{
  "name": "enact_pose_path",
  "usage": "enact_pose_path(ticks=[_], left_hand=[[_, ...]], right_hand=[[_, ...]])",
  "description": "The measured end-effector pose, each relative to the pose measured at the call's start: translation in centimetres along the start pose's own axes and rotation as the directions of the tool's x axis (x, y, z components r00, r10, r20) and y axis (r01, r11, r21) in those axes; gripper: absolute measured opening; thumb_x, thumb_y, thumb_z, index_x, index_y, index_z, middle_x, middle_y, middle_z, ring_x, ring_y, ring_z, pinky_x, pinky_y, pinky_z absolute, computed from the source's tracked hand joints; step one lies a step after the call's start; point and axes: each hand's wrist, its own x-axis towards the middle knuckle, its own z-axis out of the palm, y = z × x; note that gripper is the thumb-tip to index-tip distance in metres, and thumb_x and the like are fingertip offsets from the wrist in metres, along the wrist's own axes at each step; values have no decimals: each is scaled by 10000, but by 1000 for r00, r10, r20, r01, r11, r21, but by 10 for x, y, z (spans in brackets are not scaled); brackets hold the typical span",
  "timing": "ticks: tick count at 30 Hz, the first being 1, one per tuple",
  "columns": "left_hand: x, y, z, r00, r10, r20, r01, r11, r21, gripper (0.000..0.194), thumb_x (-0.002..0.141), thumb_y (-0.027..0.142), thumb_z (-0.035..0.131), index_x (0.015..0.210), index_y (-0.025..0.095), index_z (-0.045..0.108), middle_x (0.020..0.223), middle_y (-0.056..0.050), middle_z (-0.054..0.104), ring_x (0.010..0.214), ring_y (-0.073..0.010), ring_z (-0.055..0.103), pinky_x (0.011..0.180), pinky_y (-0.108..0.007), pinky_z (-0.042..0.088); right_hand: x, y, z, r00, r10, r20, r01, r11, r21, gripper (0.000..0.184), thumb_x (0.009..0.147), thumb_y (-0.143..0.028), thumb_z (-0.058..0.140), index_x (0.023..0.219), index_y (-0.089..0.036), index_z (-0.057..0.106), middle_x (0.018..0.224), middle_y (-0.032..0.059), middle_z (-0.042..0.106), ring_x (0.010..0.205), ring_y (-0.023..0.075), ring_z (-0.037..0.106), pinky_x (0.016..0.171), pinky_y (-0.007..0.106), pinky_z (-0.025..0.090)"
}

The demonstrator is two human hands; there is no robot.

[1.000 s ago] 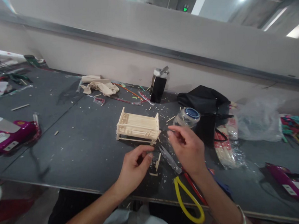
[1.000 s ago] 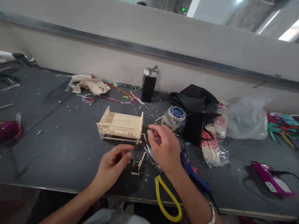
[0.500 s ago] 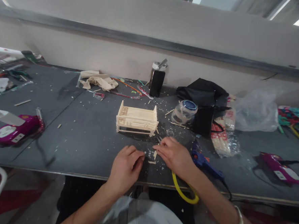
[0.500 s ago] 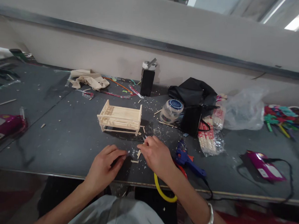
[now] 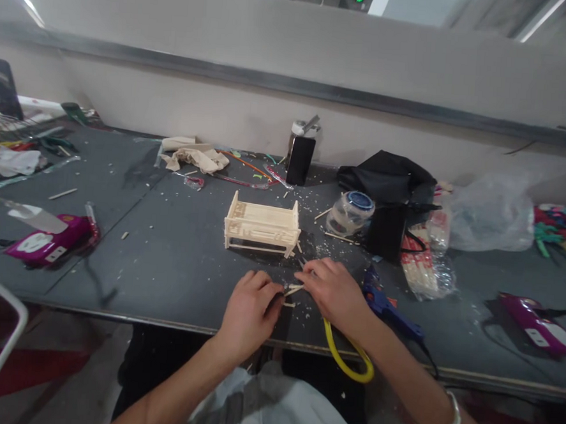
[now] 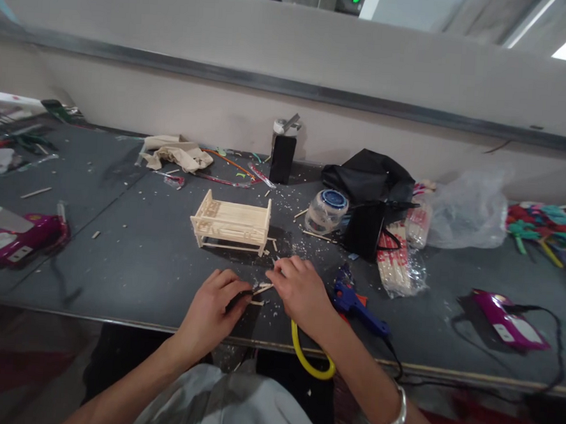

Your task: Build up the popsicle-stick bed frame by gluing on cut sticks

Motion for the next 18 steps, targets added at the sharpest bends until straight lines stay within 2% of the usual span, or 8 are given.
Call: enact_pose_path(ticks=[3,7,9,11,13,14,16,18], left_hand=[[6,3,1,999,14,-30,-13,1000,23,171,868,191,519,967,171,657,888,-71,587,829,-202,500,745,-333,430],[13,5,2,998,60,-13,-59,995,77,223,887,226,507,1060,185,641,967,-89,621,889,-223,511,775,-361,420],[14,4,1,998,64,17,-66,994,92,216,904,212,472,1001,182,663,871,-80,651,827,-214,525,746,-353,407],[13,2,-2,999,42,29,-43,998,43,223,911,205,458,928,174,678,772,-69,660,745,-196,532,719,-338,394],[10,0,-5,999,-22,26,25,995,-101,230,916,235,456,883,173,675,724,-55,657,705,-180,541,700,-316,393],[9,0,-7,996,-83,18,85,975,-204,240,920,262,449,868,175,666,701,-44,650,690,-172,547,688,-301,395],[8,2,-8,969,-245,13,226,870,-438,268,929,321,422,851,178,635,664,-23,638,665,-158,558,664,-272,404],[9,8,-7,922,-386,36,317,698,-642,267,926,362,412,865,179,596,680,-13,649,658,-145,562,656,-253,413]], right_hand=[[1,-1,0,1000,-25,18,27,997,-67,106,846,-116,558,829,-190,632,911,61,623,864,213,473,715,331,322],[5,-8,-4,999,-39,-7,39,999,-36,96,864,-120,520,865,-167,604,878,69,626,841,213,479,720,336,327],[6,-11,-9,1000,-14,-21,15,998,55,110,883,-140,495,846,-170,594,808,55,620,794,207,483,717,338,341],[5,-13,-14,998,41,-38,-30,967,252,142,905,-165,471,831,-182,592,785,38,622,787,192,508,735,325,374],[3,-14,-17,975,207,-82,-139,854,502,142,908,-213,483,838,-197,606,815,26,643,802,175,550,744,303,414],[2,-15,-17,937,338,-91,-213,756,619,132,897,-250,507,845,-203,619,825,22,655,788,168,569,725,291,431],[0,-20,-16,803,596,-30,-345,505,791,160,855,-337,564,869,-204,653,800,16,674,678,153,578,624,268,442],[0,-29,-14,698,709,96,-400,276,874,241,819,-394,595,925,-195,680,701,2,667,546,129,534,523,248,411]])
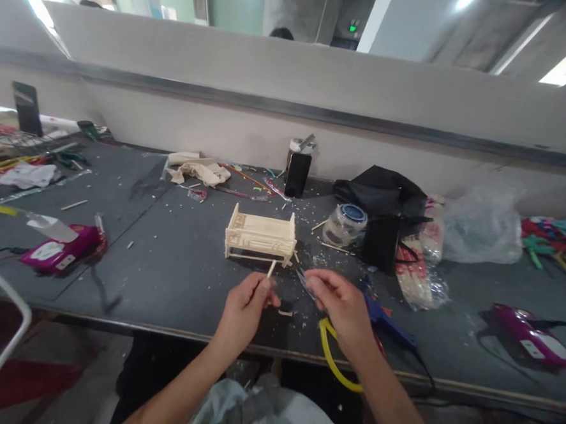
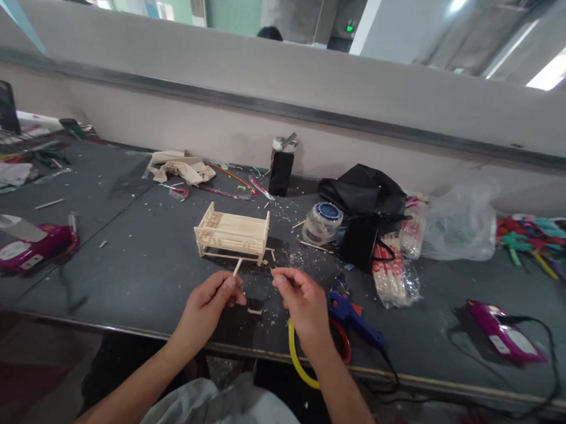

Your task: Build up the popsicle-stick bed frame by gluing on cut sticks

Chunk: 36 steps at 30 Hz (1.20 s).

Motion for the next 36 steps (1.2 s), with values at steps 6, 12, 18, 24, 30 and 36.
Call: enact_pose_path(ticks=[6,12,18,24,30,36], left_hand=[[1,10,22,986,-161,-51,126,901,-414,194,836,349,580,842,163,633,766,4,625,667,-97,496,610,-197,376],[8,10,33,952,-305,39,253,704,-663,296,701,336,734,902,118,719,715,-11,607,578,-63,431,541,-187,344],[22,9,41,949,-309,57,244,611,-753,283,633,303,782,827,103,734,644,-6,593,545,-61,437,514,-193,353],[32,0,47,945,-315,83,260,572,-778,288,649,318,780,835,105,724,585,27,515,517,-41,377,484,-177,296],[39,1,43,943,-330,40,234,572,-786,263,635,317,789,771,114,693,548,56,449,492,-37,356,464,-178,277],[47,1,37,939,-342,22,236,597,-767,260,623,310,786,745,106,679,527,57,454,468,-36,353,443,-180,261]], right_hand=[[-16,-2,19,996,-92,-2,92,994,-64,252,789,-384,641,962,-209,695,836,37,702,710,172,625,609,268,475],[-13,10,21,930,-362,-69,314,875,-368,154,843,-314,593,942,-237,682,817,17,701,689,161,627,619,274,491],[2,4,12,867,-496,50,463,764,-449,148,883,-250,538,962,-250,662,903,13,715,818,165,648,760,291,497],[20,1,3,877,-456,153,476,777,-412,114,856,-204,571,923,-241,656,903,-4,704,812,152,640,736,263,494],[34,6,-2,807,-577,127,545,644,-537,127,883,-198,519,872,-214,645,845,26,681,822,178,617,774,301,472],[45,8,-3,760,-625,176,584,539,-608,123,895,-198,511,894,-201,634,870,43,672,855,190,594,797,311,458]])
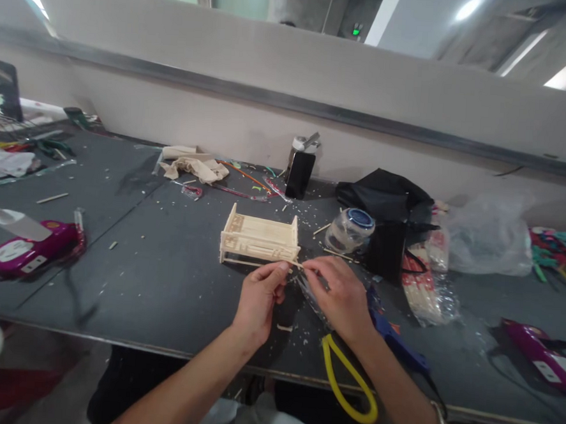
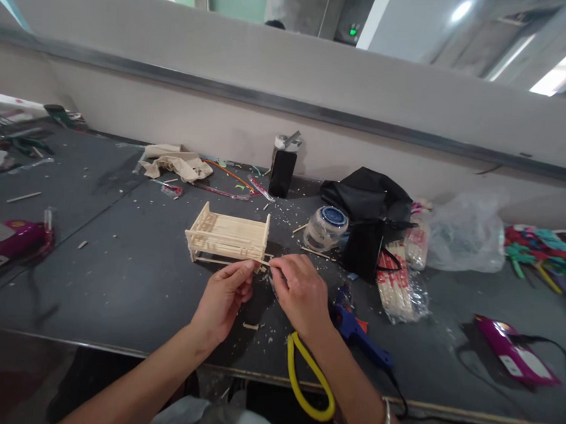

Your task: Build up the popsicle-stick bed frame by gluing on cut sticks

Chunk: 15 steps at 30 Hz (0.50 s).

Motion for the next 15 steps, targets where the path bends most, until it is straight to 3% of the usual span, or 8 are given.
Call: enact_pose_path(ticks=[5,8,11,15], left_hand=[[1,-1,-2,1000,29,-6,-29,996,79,255,669,331,748,793,115,696,523,63,445,450,-40,343,428,-183,251],[-3,-1,-5,980,201,-1,-191,932,308,193,735,322,693,824,153,722,576,30,554,505,-73,454,491,-199,351],[-6,3,-8,880,453,145,-443,668,598,141,793,258,636,867,202,743,789,-26,701,734,-143,607,715,-246,451],[-5,11,-13,738,561,373,-594,279,755,206,849,201,556,975,216,718,853,-50,720,792,-170,641,748,-258,466]], right_hand=[[2,2,5,1000,-16,-7,15,999,-46,121,897,-198,508,898,-204,629,878,36,668,862,183,590,795,298,451],[3,3,6,1000,-15,-13,14,998,-54,118,898,-200,511,899,-204,628,874,35,667,863,182,589,792,296,450],[3,4,6,1000,-5,0,5,999,-49,122,902,-206,505,908,-204,627,887,39,666,873,185,588,791,299,450],[2,4,6,1000,3,14,-2,999,-50,143,913,-225,487,917,-213,629,899,43,669,880,187,585,791,307,450]])
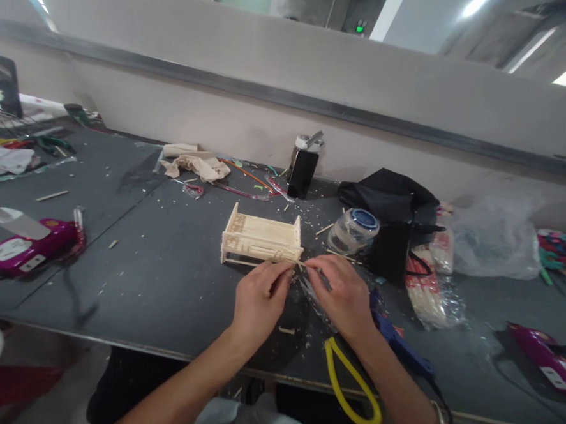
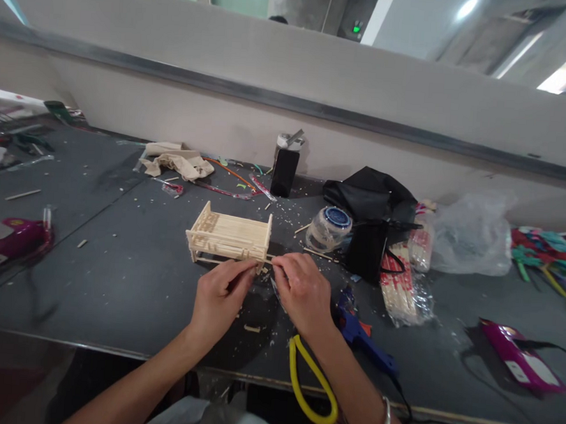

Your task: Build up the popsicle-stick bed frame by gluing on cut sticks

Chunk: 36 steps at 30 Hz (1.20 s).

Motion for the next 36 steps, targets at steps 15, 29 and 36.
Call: enact_pose_path(ticks=[15,29,36], left_hand=[[16,-5,-1,966,179,186,-254,788,560,268,909,223,464,1118,232,631,918,-51,725,739,-166,660,583,-232,417],[12,-10,5,947,234,220,-321,740,591,269,895,169,476,1146,196,568,894,-62,698,753,-167,644,601,-242,416],[13,-11,5,949,234,210,-314,746,587,241,908,181,450,1107,211,583,870,-48,699,741,-165,640,598,-242,413]], right_hand=[[0,1,0,999,-38,-3,38,999,-33,144,911,-225,492,915,-205,634,898,43,672,880,192,583,788,302,444],[2,0,-1,999,-29,-28,29,1000,-12,158,901,-227,491,909,-223,648,896,44,683,875,191,605,783,308,458],[2,0,-1,1000,-28,-12,28,1000,-11,146,901,-218,495,910,-216,642,892,40,675,873,188,595,798,307,456]])
